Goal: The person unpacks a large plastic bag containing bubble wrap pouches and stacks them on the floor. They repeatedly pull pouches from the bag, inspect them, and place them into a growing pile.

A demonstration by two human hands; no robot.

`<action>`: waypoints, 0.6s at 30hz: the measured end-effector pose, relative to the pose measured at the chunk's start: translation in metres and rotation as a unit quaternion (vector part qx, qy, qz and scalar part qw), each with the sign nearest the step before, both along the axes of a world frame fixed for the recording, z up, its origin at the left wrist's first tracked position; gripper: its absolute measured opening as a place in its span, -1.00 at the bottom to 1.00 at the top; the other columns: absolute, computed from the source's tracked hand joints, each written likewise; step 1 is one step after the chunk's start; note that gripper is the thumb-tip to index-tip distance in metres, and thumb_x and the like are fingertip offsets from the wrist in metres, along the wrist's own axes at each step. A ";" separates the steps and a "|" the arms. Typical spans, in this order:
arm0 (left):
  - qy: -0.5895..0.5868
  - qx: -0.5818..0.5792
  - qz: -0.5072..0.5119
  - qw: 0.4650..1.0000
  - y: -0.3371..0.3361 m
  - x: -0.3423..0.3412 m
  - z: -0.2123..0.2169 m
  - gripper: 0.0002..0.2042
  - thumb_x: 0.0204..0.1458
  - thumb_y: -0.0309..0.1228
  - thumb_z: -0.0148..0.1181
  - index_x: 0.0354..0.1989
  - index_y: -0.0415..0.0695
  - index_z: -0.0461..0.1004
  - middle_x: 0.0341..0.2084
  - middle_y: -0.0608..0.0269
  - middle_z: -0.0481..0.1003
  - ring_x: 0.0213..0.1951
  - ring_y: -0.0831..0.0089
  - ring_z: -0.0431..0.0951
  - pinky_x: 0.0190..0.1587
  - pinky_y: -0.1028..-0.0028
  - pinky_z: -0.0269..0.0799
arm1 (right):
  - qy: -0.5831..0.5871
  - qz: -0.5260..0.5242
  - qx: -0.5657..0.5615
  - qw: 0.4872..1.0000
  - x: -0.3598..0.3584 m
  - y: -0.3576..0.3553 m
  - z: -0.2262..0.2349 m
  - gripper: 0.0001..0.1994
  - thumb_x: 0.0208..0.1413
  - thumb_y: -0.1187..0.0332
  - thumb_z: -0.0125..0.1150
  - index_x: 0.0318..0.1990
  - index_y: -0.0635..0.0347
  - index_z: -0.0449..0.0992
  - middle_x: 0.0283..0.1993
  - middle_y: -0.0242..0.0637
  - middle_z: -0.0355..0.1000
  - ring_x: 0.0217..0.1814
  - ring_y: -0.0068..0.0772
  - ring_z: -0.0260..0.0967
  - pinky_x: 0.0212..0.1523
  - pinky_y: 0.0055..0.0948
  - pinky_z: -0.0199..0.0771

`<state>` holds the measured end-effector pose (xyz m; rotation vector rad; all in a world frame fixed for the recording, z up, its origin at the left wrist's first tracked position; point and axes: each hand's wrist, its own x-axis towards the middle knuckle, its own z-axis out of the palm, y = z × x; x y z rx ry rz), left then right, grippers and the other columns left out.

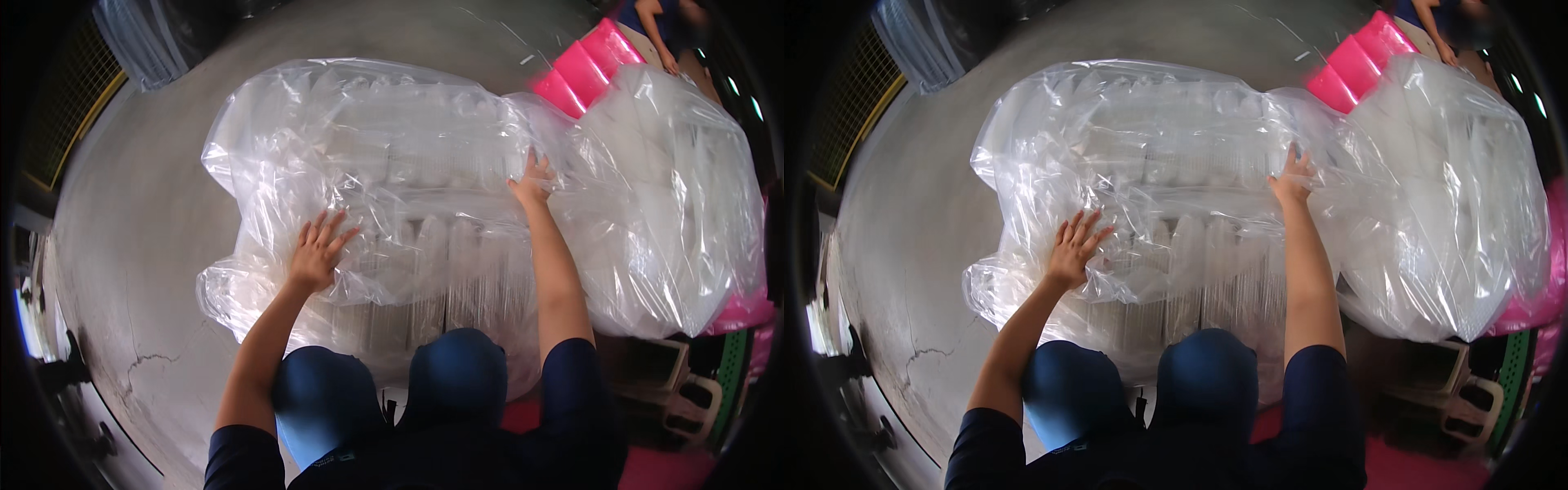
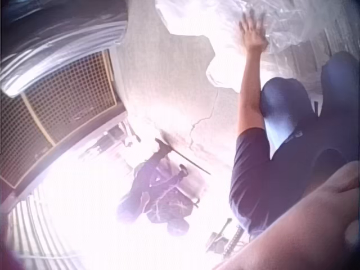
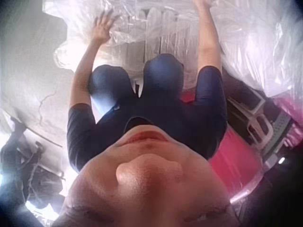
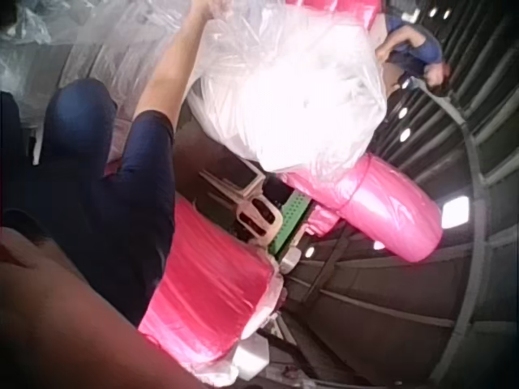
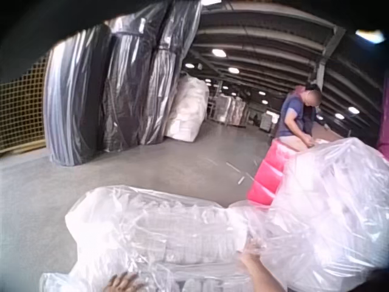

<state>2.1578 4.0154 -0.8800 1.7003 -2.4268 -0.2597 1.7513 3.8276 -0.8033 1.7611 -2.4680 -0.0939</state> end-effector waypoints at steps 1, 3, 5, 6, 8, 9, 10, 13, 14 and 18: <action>-0.019 0.003 -0.008 1.000 -0.005 -0.007 0.002 -0.37 -0.03 -0.17 0.12 0.27 0.36 0.06 0.34 0.33 -0.12 0.34 0.16 -0.16 0.31 0.08 -0.24 | 0.015 0.035 -0.027 0.999 -0.029 -0.009 -0.019 0.03 -0.27 0.06 0.42 0.34 -0.29 -0.20 0.35 -0.05 -0.18 0.21 0.27 0.05 0.13 0.06 0.21; -0.033 0.016 -0.003 0.999 -0.003 -0.002 0.003 -0.34 -0.03 -0.18 0.12 0.28 0.38 0.00 0.34 0.35 -0.15 0.35 0.18 -0.18 0.32 0.11 -0.24 | -0.020 -0.014 -0.012 1.000 -0.016 -0.016 -0.018 -0.03 -0.20 0.14 0.38 0.33 -0.21 -0.18 0.34 -0.03 -0.20 0.20 0.25 0.07 0.07 0.04 0.29; -0.066 0.040 -0.001 0.997 -0.002 -0.003 0.007 -0.26 -0.05 -0.33 0.13 0.30 0.42 -0.11 0.35 0.40 -0.23 0.36 0.23 -0.23 0.34 0.17 -0.26 | 0.000 -0.056 -0.021 0.998 -0.009 -0.022 -0.030 -0.18 -0.13 0.24 0.32 0.28 -0.10 -0.06 0.30 0.00 -0.11 0.16 0.21 0.14 0.00 -0.02 0.37; -0.074 0.054 -0.002 0.996 -0.005 -0.007 0.011 -0.23 -0.08 -0.38 0.13 0.30 0.42 -0.11 0.35 0.41 -0.23 0.36 0.23 -0.23 0.34 0.17 -0.27 | 0.039 -0.074 -0.043 0.996 -0.015 -0.027 -0.042 -0.29 -0.09 0.30 0.27 0.23 -0.02 0.04 0.25 0.02 0.00 0.12 0.17 0.20 -0.04 -0.06 0.40; -0.093 0.078 -0.001 0.993 -0.007 -0.011 0.017 -0.18 -0.12 -0.49 0.13 0.30 0.43 -0.12 0.35 0.44 -0.25 0.36 0.25 -0.25 0.34 0.18 -0.28 | 0.080 -0.061 -0.051 0.994 -0.030 -0.032 -0.061 -0.51 -0.03 0.40 0.16 0.11 0.10 0.21 0.12 0.02 0.20 0.03 0.08 0.31 -0.11 -0.13 0.45; -0.053 0.064 0.000 0.997 -0.007 -0.010 0.014 -0.12 -0.19 -0.60 0.12 0.29 0.45 -0.11 0.35 0.45 -0.25 0.36 0.26 -0.25 0.35 0.19 -0.29 | 0.082 -0.030 -0.043 0.995 -0.035 -0.038 -0.060 -0.61 0.00 0.43 0.10 0.03 0.15 0.29 0.03 0.00 0.30 -0.02 0.02 0.36 -0.13 -0.16 0.46; -0.040 0.054 0.000 0.998 -0.006 -0.008 0.010 -0.13 -0.19 -0.60 0.11 0.29 0.45 -0.10 0.35 0.45 -0.24 0.36 0.27 -0.25 0.34 0.19 -0.28 | 0.085 0.000 -0.036 0.996 -0.040 -0.039 -0.061 -0.71 0.02 0.47 0.04 -0.05 0.20 0.36 -0.06 -0.02 0.40 -0.07 -0.03 0.41 -0.15 -0.19 0.48; -0.024 0.043 0.021 0.999 0.003 0.002 0.005 -0.15 -0.19 -0.62 0.09 0.28 0.44 -0.06 0.34 0.45 -0.20 0.36 0.27 -0.23 0.34 0.19 -0.26 | 0.150 0.181 -0.029 0.972 -0.032 -0.031 -0.038 -0.79 0.06 0.46 -0.06 -0.18 0.22 0.46 -0.27 -0.10 0.48 -0.18 -0.06 0.46 -0.16 -0.24 0.48; -0.016 0.038 0.014 0.999 -0.001 -0.003 0.007 -0.17 -0.18 -0.62 0.07 0.28 0.43 -0.03 0.34 0.45 -0.18 0.35 0.27 -0.21 0.33 0.19 -0.25 | 0.119 0.147 -0.037 0.981 -0.049 -0.032 -0.027 -0.79 0.06 0.47 -0.07 -0.19 0.23 0.47 -0.24 -0.09 0.48 -0.16 -0.04 0.45 -0.16 -0.23 0.48; 0.036 0.016 0.008 0.999 -0.009 -0.010 -0.001 -0.24 -0.15 -0.61 0.04 0.25 0.39 0.06 0.31 0.42 -0.07 0.34 0.24 -0.13 0.31 0.18 -0.22 | 0.084 0.122 -0.142 0.979 -0.079 -0.026 0.016 -0.76 0.00 0.55 -0.09 -0.20 0.29 0.47 -0.20 0.01 0.45 -0.14 0.04 0.41 -0.15 -0.17 0.44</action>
